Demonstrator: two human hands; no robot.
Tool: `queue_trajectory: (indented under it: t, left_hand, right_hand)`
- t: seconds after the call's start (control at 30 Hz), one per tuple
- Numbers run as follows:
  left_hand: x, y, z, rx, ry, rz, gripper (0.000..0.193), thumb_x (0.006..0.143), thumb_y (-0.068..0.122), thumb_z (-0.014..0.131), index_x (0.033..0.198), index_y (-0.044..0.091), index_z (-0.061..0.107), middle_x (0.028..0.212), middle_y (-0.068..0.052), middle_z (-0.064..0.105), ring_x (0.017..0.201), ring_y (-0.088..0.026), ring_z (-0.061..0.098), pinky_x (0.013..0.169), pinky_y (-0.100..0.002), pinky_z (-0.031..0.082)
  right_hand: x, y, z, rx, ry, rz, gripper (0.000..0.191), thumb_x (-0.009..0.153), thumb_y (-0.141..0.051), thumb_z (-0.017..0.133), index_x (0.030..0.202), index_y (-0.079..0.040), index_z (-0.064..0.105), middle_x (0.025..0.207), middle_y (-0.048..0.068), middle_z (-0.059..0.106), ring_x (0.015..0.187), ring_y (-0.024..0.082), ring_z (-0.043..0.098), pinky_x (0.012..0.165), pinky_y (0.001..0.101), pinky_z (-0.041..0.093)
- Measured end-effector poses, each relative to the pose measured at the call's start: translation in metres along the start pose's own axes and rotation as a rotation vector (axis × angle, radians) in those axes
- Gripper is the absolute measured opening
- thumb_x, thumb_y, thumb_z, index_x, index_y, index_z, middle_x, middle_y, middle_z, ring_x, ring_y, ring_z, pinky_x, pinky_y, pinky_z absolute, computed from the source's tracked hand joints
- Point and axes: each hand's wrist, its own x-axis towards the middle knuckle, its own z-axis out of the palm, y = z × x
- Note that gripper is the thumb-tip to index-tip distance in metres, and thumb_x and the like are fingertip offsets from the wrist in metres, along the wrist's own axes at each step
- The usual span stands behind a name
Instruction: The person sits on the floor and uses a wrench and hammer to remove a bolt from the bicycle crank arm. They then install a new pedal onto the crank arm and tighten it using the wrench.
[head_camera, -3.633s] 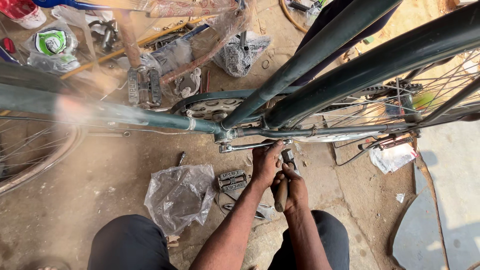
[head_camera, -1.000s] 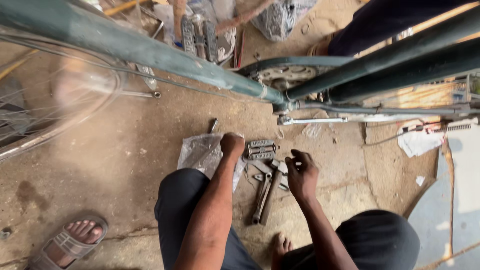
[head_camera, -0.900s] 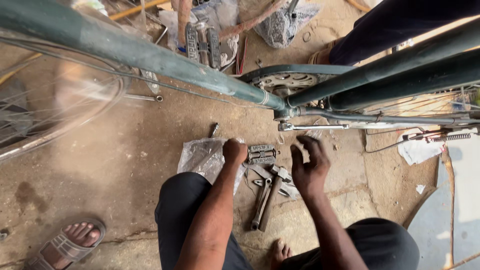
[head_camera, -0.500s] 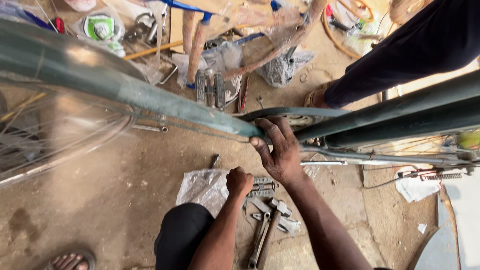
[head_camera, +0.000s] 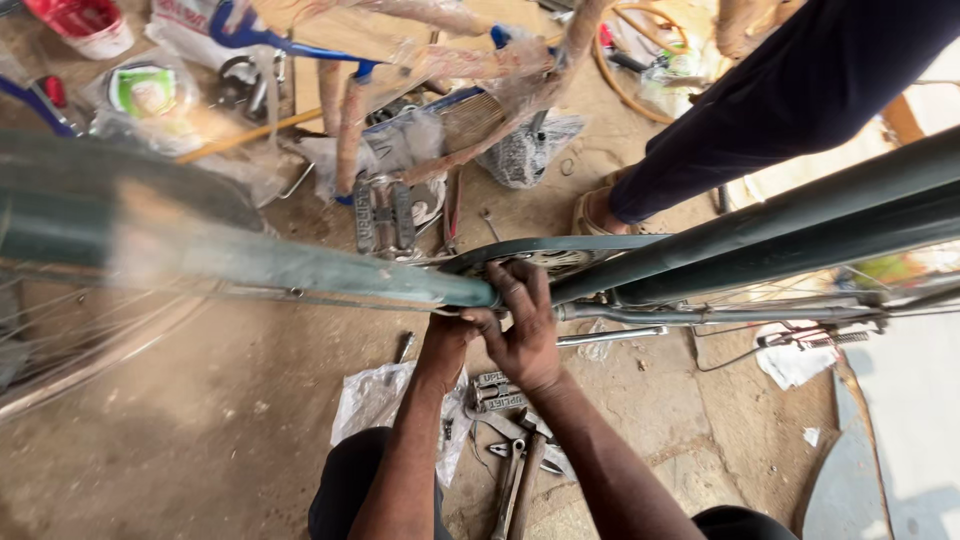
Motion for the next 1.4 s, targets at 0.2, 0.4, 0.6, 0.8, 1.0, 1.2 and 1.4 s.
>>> queue_trajectory:
  t: [0.2,0.4,0.6,0.8,1.0,1.2,1.4]
  left_hand:
    - [0.012,-0.033,0.037,-0.635,0.132,-0.322,0.019,0.099,0.013,0.052,0.114,0.006,0.062,0.101,-0.002,0.063,0.085,-0.013,0.065,0.075,-0.032,0.056]
    - [0.026,-0.046,0.052,-1.062,-0.176,-0.252,0.019,0.112,0.023,0.061,0.106,0.006,0.067,0.08,-0.003,0.067,0.071,-0.015,0.061,0.064,-0.028,0.051]
    - [0.031,-0.005,0.071,-0.68,0.106,-0.431,0.011,0.096,0.024,0.063,0.097,0.015,0.07,0.085,-0.001,0.074,0.079,-0.015,0.071,0.069,-0.034,0.06]
    - [0.027,-0.002,0.064,-0.83,0.096,-0.447,0.013,0.091,0.026,0.068,0.095,0.014,0.072,0.082,-0.003,0.076,0.072,-0.016,0.071,0.061,-0.03,0.058]
    - [0.047,-0.028,0.034,-0.598,0.065,-0.473,0.007,0.094,0.015,0.077,0.098,0.01,0.074,0.08,-0.001,0.074,0.063,-0.008,0.062,0.049,-0.021,0.044]
    - [0.032,-0.02,0.028,-0.277,0.1,-0.481,0.026,0.096,0.033,0.072,0.104,0.009,0.071,0.089,-0.005,0.075,0.082,-0.014,0.067,0.072,-0.027,0.056]
    - [0.035,0.001,0.063,-0.86,-0.145,-0.508,0.037,0.091,0.031,0.069,0.114,0.002,0.071,0.105,-0.009,0.079,0.098,-0.02,0.071,0.087,-0.034,0.056]
  right_hand:
    - [0.003,-0.001,0.002,0.01,-0.024,-0.014,0.059,0.096,-0.032,0.075,0.139,0.004,0.057,0.127,0.023,0.055,0.112,0.036,0.061,0.097,0.0434,0.054]
    - [-0.009,-0.01,-0.053,-0.227,-0.329,-0.138,0.045,0.088,-0.006,0.067,0.131,0.006,0.06,0.131,0.024,0.061,0.114,0.037,0.064,0.094,0.0429,0.057]
    - [-0.027,0.03,-0.108,-0.126,-0.29,0.228,0.02,0.088,-0.001,0.064,0.107,0.0,0.07,0.109,0.016,0.071,0.085,0.029,0.073,0.065,0.0346,0.063]
    - [-0.009,0.072,-0.092,-0.21,-0.27,-0.033,0.015,0.086,-0.001,0.068,0.1,-0.004,0.069,0.094,0.014,0.071,0.09,0.032,0.068,0.078,0.0431,0.055]
    - [0.013,0.076,-0.09,0.041,-0.408,0.474,0.011,0.09,-0.007,0.07,0.099,-0.003,0.066,0.089,0.011,0.07,0.085,0.023,0.071,0.073,0.0352,0.057]
    - [0.006,0.079,-0.08,0.05,-0.377,0.356,0.01,0.09,-0.006,0.071,0.1,-0.005,0.071,0.088,0.01,0.071,0.08,0.024,0.071,0.07,0.0356,0.056]
    - [0.004,0.081,-0.073,-0.015,-0.372,0.201,0.012,0.088,-0.001,0.069,0.098,-0.007,0.072,0.095,0.012,0.072,0.084,0.027,0.072,0.071,0.038,0.056]
